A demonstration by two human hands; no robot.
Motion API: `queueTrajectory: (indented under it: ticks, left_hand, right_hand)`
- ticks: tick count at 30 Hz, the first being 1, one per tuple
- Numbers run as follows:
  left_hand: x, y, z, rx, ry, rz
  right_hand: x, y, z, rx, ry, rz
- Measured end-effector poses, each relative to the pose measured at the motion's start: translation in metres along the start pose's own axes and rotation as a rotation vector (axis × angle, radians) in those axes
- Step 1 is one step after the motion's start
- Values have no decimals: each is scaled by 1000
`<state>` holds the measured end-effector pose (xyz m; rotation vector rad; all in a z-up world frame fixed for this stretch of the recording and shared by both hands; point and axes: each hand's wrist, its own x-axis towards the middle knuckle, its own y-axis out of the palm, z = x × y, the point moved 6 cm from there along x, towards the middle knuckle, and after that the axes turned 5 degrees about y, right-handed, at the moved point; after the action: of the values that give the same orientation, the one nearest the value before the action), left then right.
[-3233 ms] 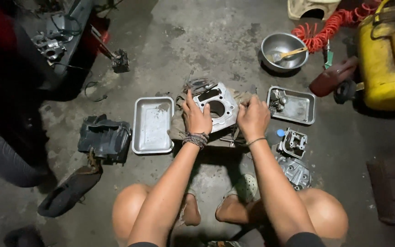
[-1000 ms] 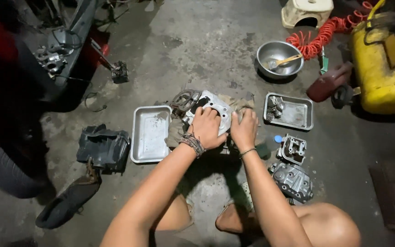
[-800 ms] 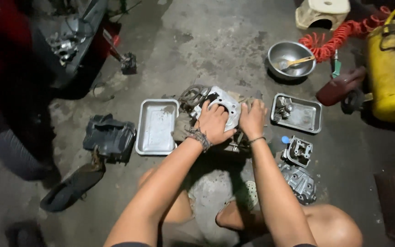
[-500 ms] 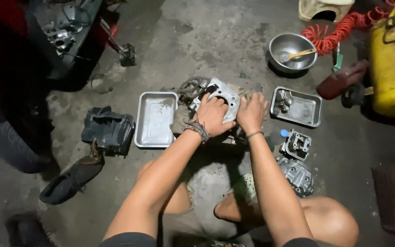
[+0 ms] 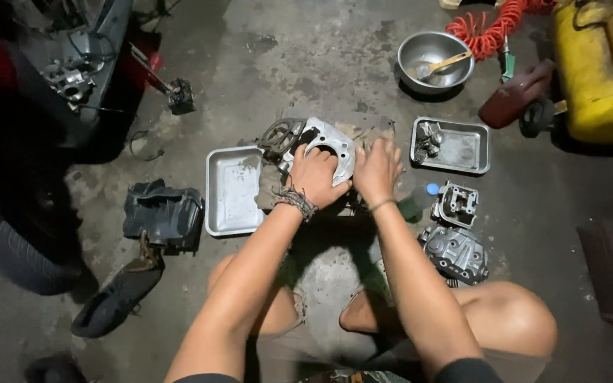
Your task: The person sits on the floor and cleans a metallic engine cylinder head using a rag and a small tool. They wipe the surface and scrape the edges of the cylinder head, which rests on a cloth on the floor.
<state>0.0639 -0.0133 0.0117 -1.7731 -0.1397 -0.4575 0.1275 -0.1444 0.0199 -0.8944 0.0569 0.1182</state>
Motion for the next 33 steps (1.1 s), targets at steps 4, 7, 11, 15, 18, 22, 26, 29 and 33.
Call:
queueTrajectory:
  ticks: [4, 7, 11, 15, 18, 22, 26, 29, 33]
  left_hand:
    - [0, 6, 3, -14, -13, -7]
    - [1, 5, -1, -11, -24, -15]
    - [2, 0, -2, -16, -27, -44]
    - [0, -2, -2, -37, -9, -55]
    - [1, -5, -3, -42, 4, -66]
    - [2, -4, -3, -22, -13, -56]
    - [-2, -7, -7, -31, 1, -55]
    - [2, -7, -2, -23, 12, -73]
    - [1, 1, -2, -31, 7, -55]
  right_hand:
    - [-4, 3, -4, -43, -67, -68]
    - [16, 4, 2, -50, -99, -87]
    - [18, 13, -10, -39, -72, -72]
    - [-18, -2, -1, 17, -99, -81]
    - [21, 12, -3, -21, -33, -8]
    - [14, 8, -3, 12, -67, -40]
    - [-13, 7, -14, -5, -102, -90]
    - [7, 4, -1, -12, -117, -111]
    - [27, 14, -5, -22, -106, -127]
